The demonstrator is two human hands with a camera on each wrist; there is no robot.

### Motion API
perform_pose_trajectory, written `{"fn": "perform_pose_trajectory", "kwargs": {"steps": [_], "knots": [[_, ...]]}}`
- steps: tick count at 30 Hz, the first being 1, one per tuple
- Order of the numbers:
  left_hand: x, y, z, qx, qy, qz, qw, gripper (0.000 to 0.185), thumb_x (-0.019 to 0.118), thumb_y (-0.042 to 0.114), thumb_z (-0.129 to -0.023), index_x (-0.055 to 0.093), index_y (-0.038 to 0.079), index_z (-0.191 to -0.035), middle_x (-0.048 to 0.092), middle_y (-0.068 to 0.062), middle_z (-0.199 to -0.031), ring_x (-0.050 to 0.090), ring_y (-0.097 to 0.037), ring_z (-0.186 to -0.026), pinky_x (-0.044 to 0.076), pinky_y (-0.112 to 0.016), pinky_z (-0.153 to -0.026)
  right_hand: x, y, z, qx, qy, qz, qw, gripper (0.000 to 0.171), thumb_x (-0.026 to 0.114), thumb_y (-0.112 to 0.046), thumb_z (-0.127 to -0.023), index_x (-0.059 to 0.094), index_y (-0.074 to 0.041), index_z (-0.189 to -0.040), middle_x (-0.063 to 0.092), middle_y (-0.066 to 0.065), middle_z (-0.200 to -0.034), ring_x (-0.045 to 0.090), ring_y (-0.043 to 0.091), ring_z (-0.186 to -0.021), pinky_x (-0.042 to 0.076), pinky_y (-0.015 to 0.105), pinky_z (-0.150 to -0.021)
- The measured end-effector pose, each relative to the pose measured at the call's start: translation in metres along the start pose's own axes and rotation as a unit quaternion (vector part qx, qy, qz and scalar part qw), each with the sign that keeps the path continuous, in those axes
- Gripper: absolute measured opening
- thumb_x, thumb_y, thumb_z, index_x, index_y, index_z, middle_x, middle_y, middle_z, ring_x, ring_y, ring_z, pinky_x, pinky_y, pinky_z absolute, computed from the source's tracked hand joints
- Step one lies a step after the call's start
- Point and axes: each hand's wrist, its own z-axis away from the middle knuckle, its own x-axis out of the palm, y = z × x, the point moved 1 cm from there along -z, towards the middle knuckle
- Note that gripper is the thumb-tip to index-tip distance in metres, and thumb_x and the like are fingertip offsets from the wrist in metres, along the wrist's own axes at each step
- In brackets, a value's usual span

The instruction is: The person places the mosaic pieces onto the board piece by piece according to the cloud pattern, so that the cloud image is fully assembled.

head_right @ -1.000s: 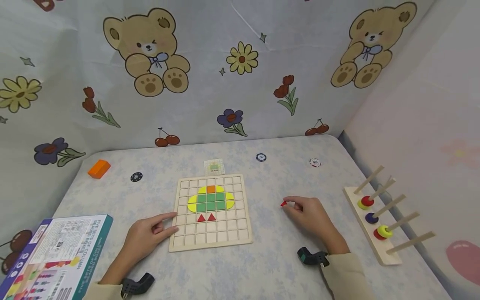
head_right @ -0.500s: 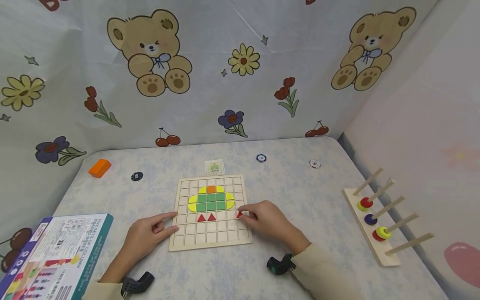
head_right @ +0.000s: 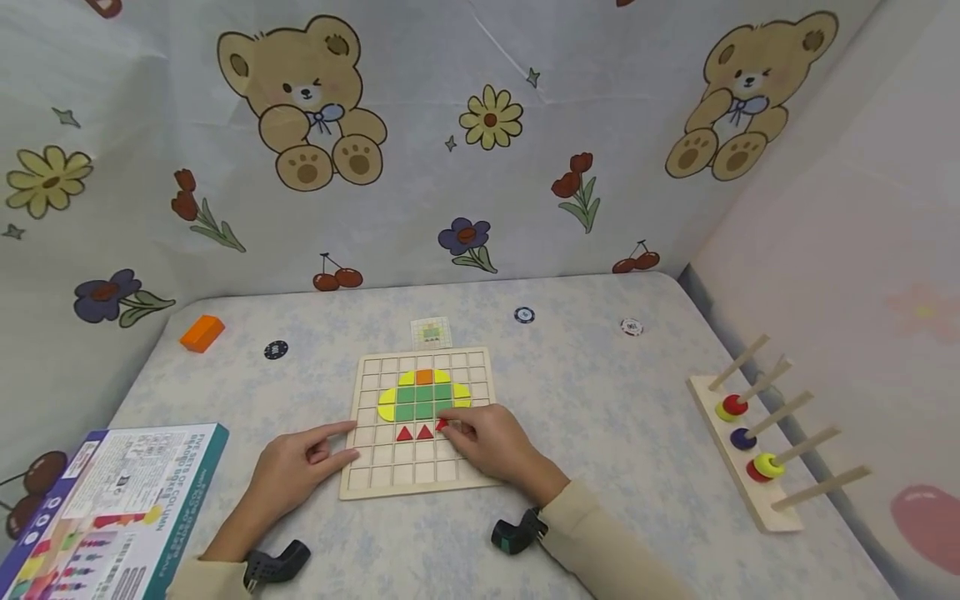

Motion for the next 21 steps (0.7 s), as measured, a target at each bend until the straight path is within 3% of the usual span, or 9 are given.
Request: {"fn": "perform_pose_trajectory", "kwargs": {"steps": [13,21], "knots": [[0.001,-0.003,0.002,0.0,-0.008,-0.005,1.0,0.042,0.08,0.054,-0.084,0.076,0.033,-0.12,0.035,0.016,-0.054,0.028,-0.004,-0.049,0.026,-0.025,-0.053,0.006,0.007,0.014,-0.067,0.048,0.031,0.996,0.027,0.077,-0.02,-0.094,0.077,-0.013,-0.12,0.034,-0.019,-0.058,0.029,-0.002,-0.053,0.027,0.017,-0.052],[0.0,-0.002,0.0,0.018,0.005,-0.003,0.9998,0.041,0.08,0.053,-0.085,0.076,0.033,-0.12,0.035,0.016,-0.054,0.027,-0.004,-0.049,0.025,-0.026,-0.052,0.004,0.006,0.012,-0.062,0.048,0.038,0.996,0.026,0.076,-0.02,-0.094,0.078,-0.013,-0.119,0.037,-0.018,-0.059,0.032,0.0,-0.054,0.028,0.018,-0.053]]}}
